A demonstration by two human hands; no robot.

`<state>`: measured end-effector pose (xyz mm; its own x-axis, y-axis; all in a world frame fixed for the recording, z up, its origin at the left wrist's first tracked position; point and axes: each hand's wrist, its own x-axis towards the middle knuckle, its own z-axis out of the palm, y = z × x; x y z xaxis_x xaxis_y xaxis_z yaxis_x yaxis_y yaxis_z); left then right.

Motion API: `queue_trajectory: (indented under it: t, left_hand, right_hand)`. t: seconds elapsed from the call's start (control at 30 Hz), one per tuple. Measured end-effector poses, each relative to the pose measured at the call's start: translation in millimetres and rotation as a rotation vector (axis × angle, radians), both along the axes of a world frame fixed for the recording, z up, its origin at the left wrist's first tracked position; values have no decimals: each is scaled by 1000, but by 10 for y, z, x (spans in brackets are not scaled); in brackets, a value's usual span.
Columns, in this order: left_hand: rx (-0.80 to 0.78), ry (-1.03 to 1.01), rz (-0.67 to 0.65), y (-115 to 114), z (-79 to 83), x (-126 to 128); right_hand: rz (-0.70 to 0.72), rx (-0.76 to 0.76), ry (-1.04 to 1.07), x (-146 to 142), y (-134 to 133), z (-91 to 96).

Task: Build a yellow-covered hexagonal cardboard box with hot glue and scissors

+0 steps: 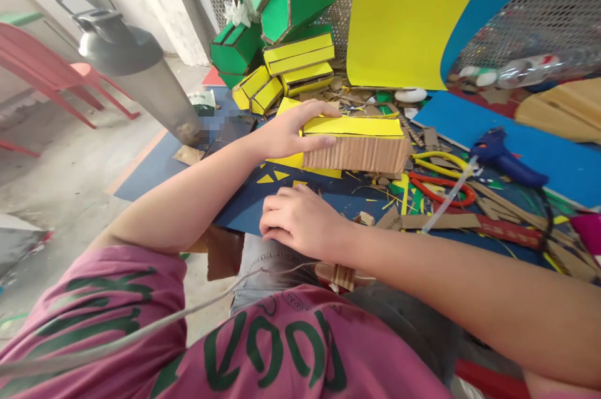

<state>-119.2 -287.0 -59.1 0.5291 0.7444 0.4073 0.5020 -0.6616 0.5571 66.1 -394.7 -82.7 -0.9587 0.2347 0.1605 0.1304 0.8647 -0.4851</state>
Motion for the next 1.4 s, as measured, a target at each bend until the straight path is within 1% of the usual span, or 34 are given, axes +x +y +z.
queue_trajectory:
  t: [0.17, 0.33, 0.47, 0.53, 0.6, 0.73, 0.87, 0.93, 1.0, 1.17, 1.27, 1.33, 1.4]
  left_hand:
    - [12, 4, -14, 0, -4, 2]
    - [12, 12, -17, -7, 6, 8]
    - [16, 10, -19, -16, 13, 15]
    - [16, 8, -16, -19, 16, 15]
    - [13, 5, -18, -21, 20, 13]
    - [14, 15, -34, -27, 25, 5]
    - [21, 17, -33, -28, 19, 3]
    - [22, 13, -29, -26, 12, 6]
    - [21, 6, -22, -22, 6, 10]
    - [12, -9, -11, -18, 6, 17]
    - [19, -2, -24, -25, 18, 15]
    - [25, 3, -34, -29, 25, 12]
    - [28, 5, -41, -30, 28, 7]
  right_hand:
    - [7, 120, -6, -3, -41, -12]
    - [41, 295, 10, 8, -94, -24]
    - [21, 365, 9, 0, -87, -21]
    - [-5, 343, 17, 6, -54, -19]
    - [-17, 274, 27, 23, -18, -11]
    - [9, 145, 22, 54, 10, 17]
    - [31, 93, 2, 26, -10, 11]
    - [26, 95, -10, 2, -29, -3]
    - [17, 137, -12, -13, -58, -15]
    - [19, 344, -24, -15, -147, -20]
    - [-29, 425, 5, -19, -142, -23]
    - [-88, 406, 47, -18, -89, -22]
    - [-131, 299, 107, 3, -5, -13]
